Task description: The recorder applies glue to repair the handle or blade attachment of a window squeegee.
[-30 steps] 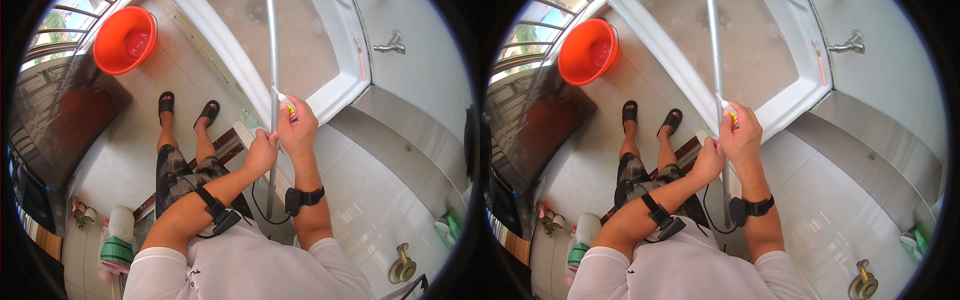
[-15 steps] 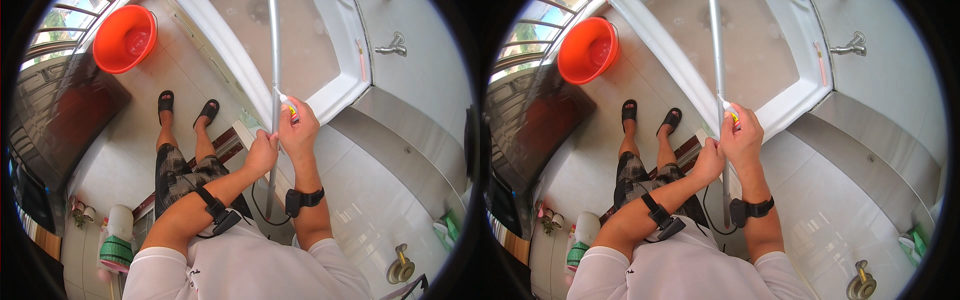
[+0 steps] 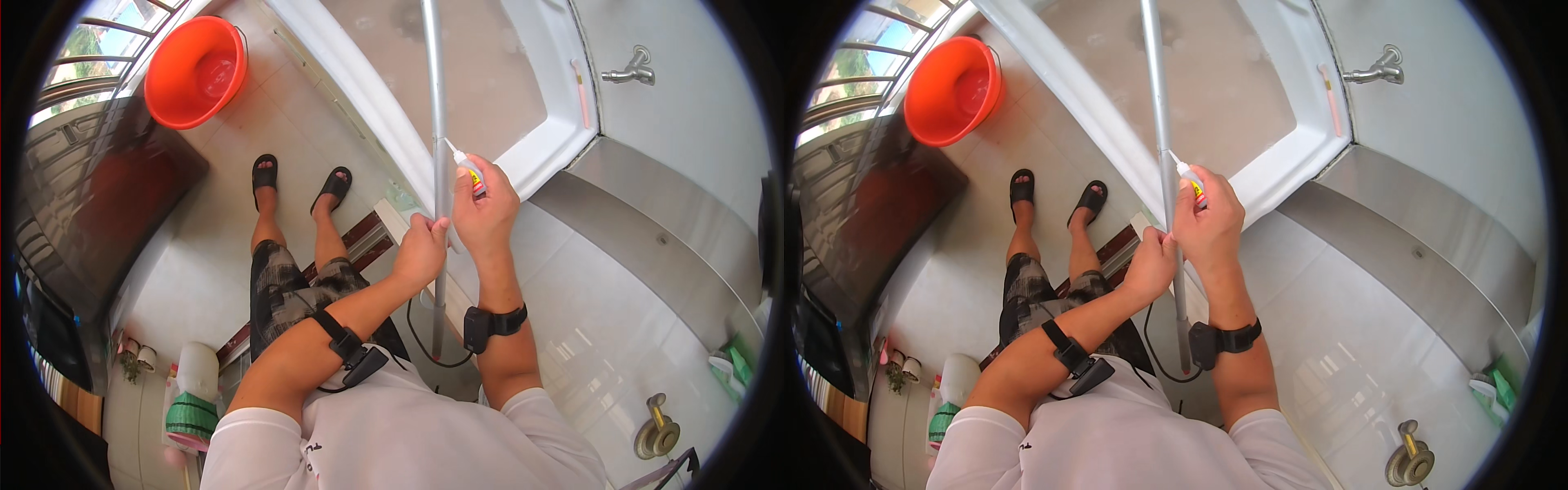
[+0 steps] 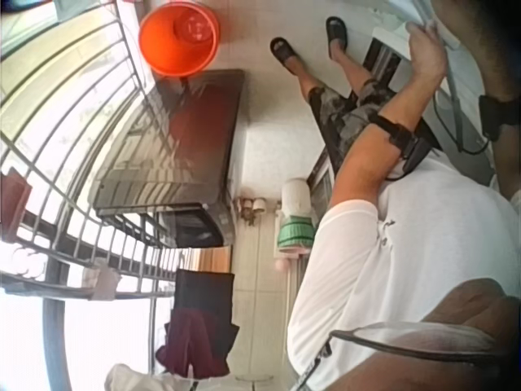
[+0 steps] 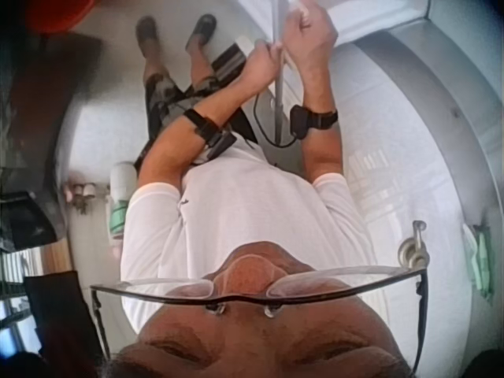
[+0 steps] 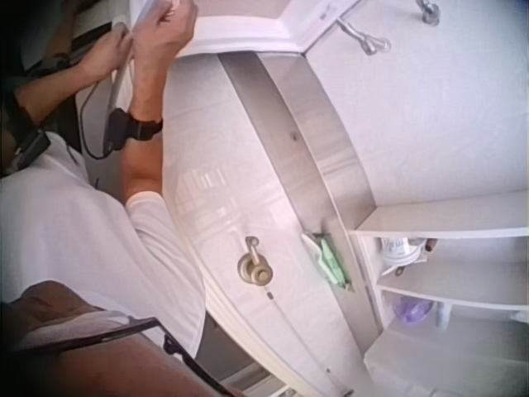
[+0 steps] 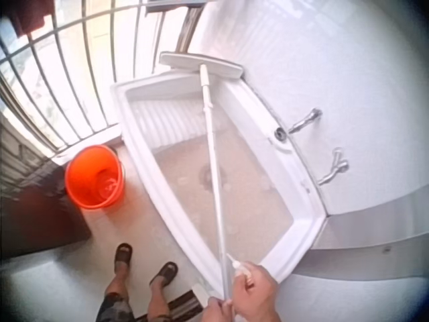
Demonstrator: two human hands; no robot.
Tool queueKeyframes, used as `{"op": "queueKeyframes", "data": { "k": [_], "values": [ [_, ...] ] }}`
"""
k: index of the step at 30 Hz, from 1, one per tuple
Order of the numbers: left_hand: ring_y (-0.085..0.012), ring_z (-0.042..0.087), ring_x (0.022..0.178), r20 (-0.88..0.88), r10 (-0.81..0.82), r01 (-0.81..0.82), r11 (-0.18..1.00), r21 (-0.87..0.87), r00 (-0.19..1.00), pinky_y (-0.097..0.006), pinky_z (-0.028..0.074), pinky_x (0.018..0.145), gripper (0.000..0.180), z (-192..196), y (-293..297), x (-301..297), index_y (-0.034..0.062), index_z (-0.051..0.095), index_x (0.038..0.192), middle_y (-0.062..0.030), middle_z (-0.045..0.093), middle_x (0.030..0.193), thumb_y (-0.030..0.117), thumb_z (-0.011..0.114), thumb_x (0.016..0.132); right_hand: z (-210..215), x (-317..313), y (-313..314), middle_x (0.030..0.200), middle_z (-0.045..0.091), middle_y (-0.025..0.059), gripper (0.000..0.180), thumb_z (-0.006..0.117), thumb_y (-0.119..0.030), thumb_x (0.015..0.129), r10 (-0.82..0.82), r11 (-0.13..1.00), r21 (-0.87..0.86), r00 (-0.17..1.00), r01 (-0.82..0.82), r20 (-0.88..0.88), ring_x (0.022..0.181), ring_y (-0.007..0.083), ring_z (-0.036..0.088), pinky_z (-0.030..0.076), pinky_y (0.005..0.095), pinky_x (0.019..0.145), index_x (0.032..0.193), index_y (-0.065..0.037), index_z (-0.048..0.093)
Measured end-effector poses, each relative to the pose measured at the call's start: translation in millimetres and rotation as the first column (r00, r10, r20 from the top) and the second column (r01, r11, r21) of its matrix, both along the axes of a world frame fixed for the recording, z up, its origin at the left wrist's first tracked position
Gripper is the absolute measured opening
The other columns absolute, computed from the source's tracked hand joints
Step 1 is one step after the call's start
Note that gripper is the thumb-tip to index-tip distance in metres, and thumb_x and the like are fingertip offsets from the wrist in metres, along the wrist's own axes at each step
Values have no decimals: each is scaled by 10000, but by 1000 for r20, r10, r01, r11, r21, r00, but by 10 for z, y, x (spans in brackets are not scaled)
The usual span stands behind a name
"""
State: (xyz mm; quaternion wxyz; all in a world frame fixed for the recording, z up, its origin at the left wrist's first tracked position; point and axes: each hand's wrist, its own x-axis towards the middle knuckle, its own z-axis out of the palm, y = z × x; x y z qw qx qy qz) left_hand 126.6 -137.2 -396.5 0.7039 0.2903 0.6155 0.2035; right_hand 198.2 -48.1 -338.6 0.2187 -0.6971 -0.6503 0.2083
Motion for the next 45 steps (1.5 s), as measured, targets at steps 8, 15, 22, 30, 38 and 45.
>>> {"op": "queueKeyframes", "data": {
  "k": [8,15,22,30,38,45],
  "values": [
    [-385,699,777,-24,-14,15,999,44,1000,-468,530,728,413,-8,-11,3,-43,470,1008,-198,703,788,367,498,1046,-22,11,-3,850,659,132,195,652,-73,898,30,999,34,1000,-30,6,670,252,640,504,340,568,1070,17,665],
    [-388,700,781,-4,-5,5,1000,26,1000,-469,532,733,419,1,1,-5,-47,471,1011,-203,704,795,370,497,1046,-44,52,9,842,657,138,205,662,-81,890,13,999,36,1000,-13,8,670,261,641,505,349,576,1069,19,665],
    [-419,677,819,46,11,-10,1000,-21,999,-463,519,732,408,36,34,-17,-46,463,998,-264,671,842,358,481,1053,-107,102,20,859,671,146,199,661,-83,894,-30,999,28,999,31,-27,684,257,654,513,341,584,1062,23,669],
    [-394,686,776,46,9,-9,1000,2,999,-448,526,704,414,-10,-25,-9,-38,457,990,-241,684,826,370,466,1059,-89,74,-19,873,683,145,197,659,-83,894,-68,998,-17,996,68,-56,694,245,665,521,331,589,1058,25,673],
    [-388,700,786,39,8,-8,1000,-3,999,-446,533,703,407,-63,-61,-35,-37,455,991,-234,697,820,364,465,1061,-162,56,-34,880,687,147,209,658,-82,890,-87,996,2,991,87,-104,696,242,663,522,322,608,1065,31,677],
    [-362,702,781,88,-14,17,999,-32,996,-454,534,733,465,55,100,95,-48,457,1030,-196,704,813,417,457,1053,159,253,55,982,690,93,249,640,-144,974,-338,940,-228,795,255,-503,798,156,667,504,266,622,1167,12,626]
  ]
}}
